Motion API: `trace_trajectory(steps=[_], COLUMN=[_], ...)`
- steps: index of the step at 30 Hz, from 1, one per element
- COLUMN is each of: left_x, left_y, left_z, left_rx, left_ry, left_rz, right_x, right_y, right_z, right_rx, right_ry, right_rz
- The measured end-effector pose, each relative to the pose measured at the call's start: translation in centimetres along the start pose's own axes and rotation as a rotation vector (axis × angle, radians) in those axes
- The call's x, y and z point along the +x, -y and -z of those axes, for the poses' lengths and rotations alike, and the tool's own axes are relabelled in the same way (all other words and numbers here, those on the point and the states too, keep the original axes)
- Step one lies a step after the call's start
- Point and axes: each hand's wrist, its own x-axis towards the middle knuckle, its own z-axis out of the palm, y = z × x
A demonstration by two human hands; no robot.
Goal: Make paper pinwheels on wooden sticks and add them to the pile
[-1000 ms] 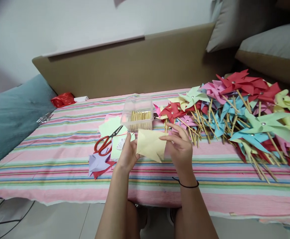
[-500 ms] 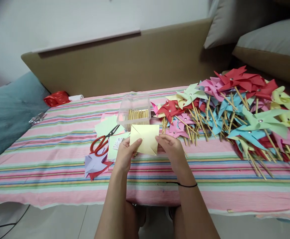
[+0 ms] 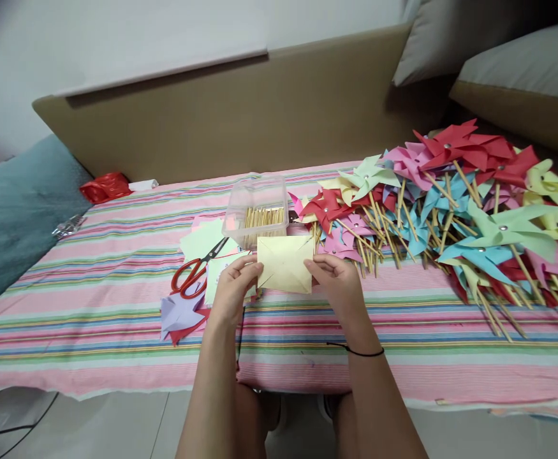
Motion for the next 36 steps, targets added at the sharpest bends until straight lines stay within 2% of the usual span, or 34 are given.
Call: trace_trajectory(steps=[4,6,8,11,16,22,25,29,32,36], left_x=[0.0,-0.1,-0.1,-0.1,-0.3,-0.5,-0.5,-0.4,-0.2,0.0], left_y=[-0.3,-0.5,-0.5,-0.5,-0.6,-1.0,-1.1,-0.6,-0.3,-0.2], left_z=[-0.2,-0.2,-0.2,-0.3,-0.6,-0.8,-0.9,-1.1,-0.9,-0.5], left_rx=[0.055,0.098,0.112,0.105,0.047,-0.017,0.066,0.323,0.392,0.374], left_ry=[0.046,0.058,0.064,0.091,0.099,0.154,0.195,0.151,0.127,0.106], left_rz=[-0.224,-0.29,-0.323,-0.323,-0.153,-0.02,-0.069,-0.229,-0.172,-0.142], right_x=[0.2,0.2,0.2,0.3,0.5,0.5,0.5,0.5,0.5,0.4], right_y=[0.1,0.2,0.2,0.2,-0.1,0.0,0.0,0.0,0.0,0.2], right_z=[0.5,0.6,0.6,0.6,0.4,0.6,0.7,0.7,0.7,0.9], right_rx=[-0.015,-0.016,0.005,0.053,0.09,-0.036,-0.063,-0.071,-0.062,-0.041], right_ry=[0.013,0.024,0.021,0.023,0.029,-0.047,-0.03,0.021,0.097,0.247], right_rz=[0.215,0.33,0.383,0.36,0.322,0.268,0.261,0.224,0.185,0.116])
